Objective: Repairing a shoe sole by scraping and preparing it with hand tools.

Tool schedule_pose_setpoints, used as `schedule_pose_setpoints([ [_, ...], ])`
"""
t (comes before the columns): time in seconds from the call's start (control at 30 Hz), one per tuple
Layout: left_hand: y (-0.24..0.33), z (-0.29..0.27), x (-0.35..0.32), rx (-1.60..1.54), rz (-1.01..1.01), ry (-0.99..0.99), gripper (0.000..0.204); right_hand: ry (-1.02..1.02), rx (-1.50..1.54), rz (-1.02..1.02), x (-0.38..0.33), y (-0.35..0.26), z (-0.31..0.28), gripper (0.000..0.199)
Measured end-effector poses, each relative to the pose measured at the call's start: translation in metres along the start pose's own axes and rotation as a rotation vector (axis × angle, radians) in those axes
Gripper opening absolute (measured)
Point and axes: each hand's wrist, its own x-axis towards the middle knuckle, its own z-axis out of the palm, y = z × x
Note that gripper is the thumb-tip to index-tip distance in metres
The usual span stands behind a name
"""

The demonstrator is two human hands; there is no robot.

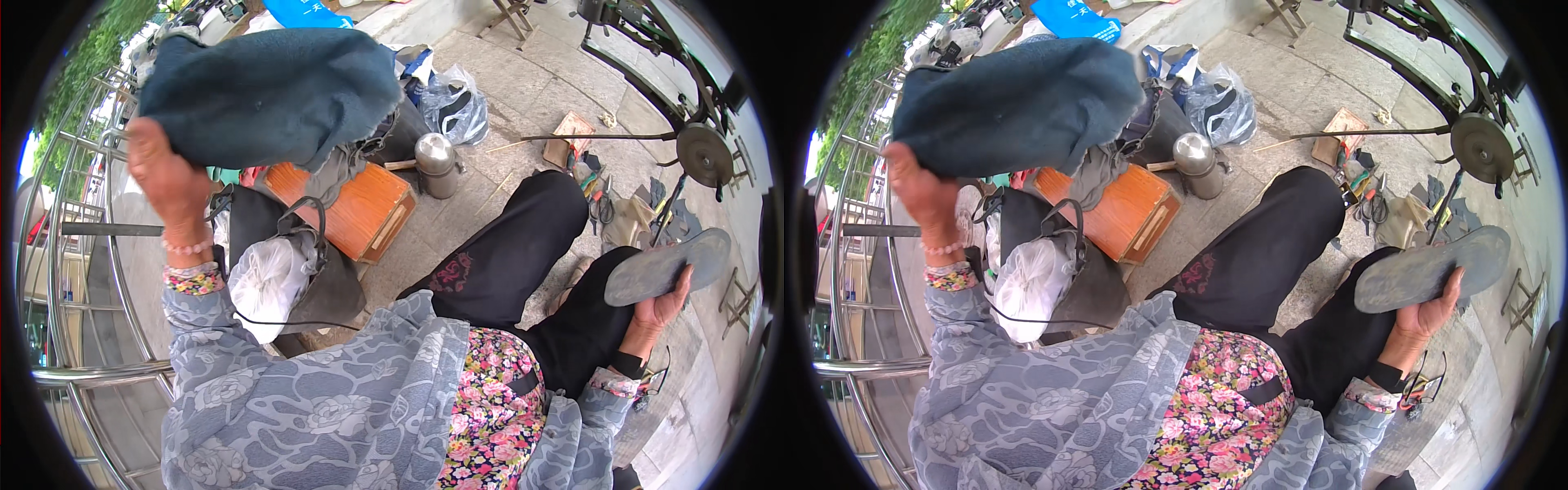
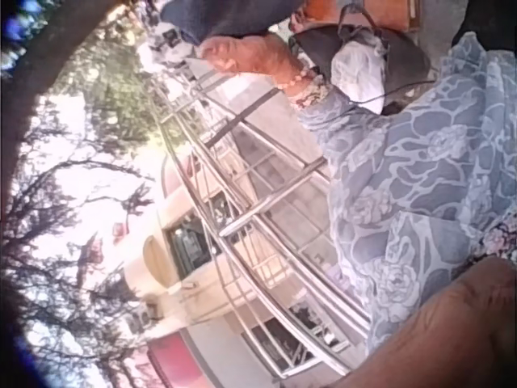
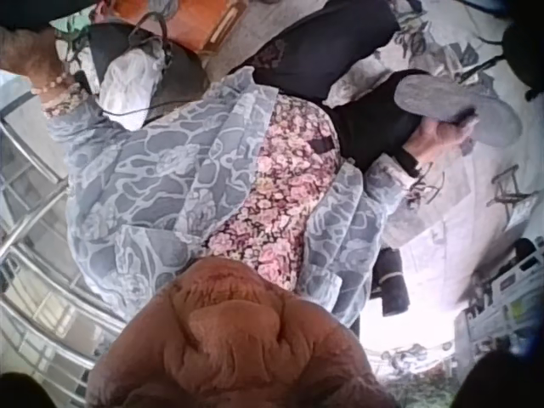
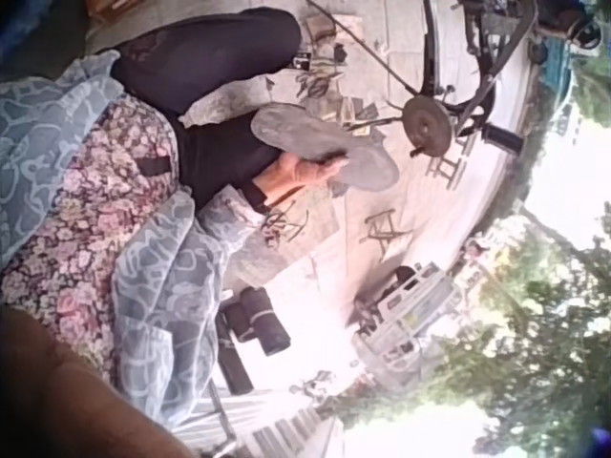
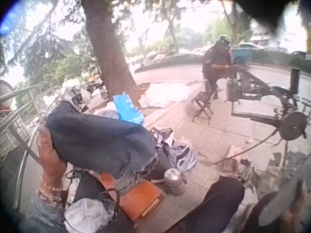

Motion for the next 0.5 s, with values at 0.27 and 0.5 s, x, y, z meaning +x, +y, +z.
schedule_pose_setpoints([
  [0.27, -0.081, -0.033, 0.091, -1.304, -0.563, 0.077, 0.039, -0.272, 0.100, -0.055, -0.016, 0.009, 0.019, 0.036],
  [0.5, 0.142, -0.057, 0.205, -1.947, 0.128, -0.175, 0.034, -0.437, 0.122, -0.074, -0.036, 0.012, 0.023, 0.034],
])
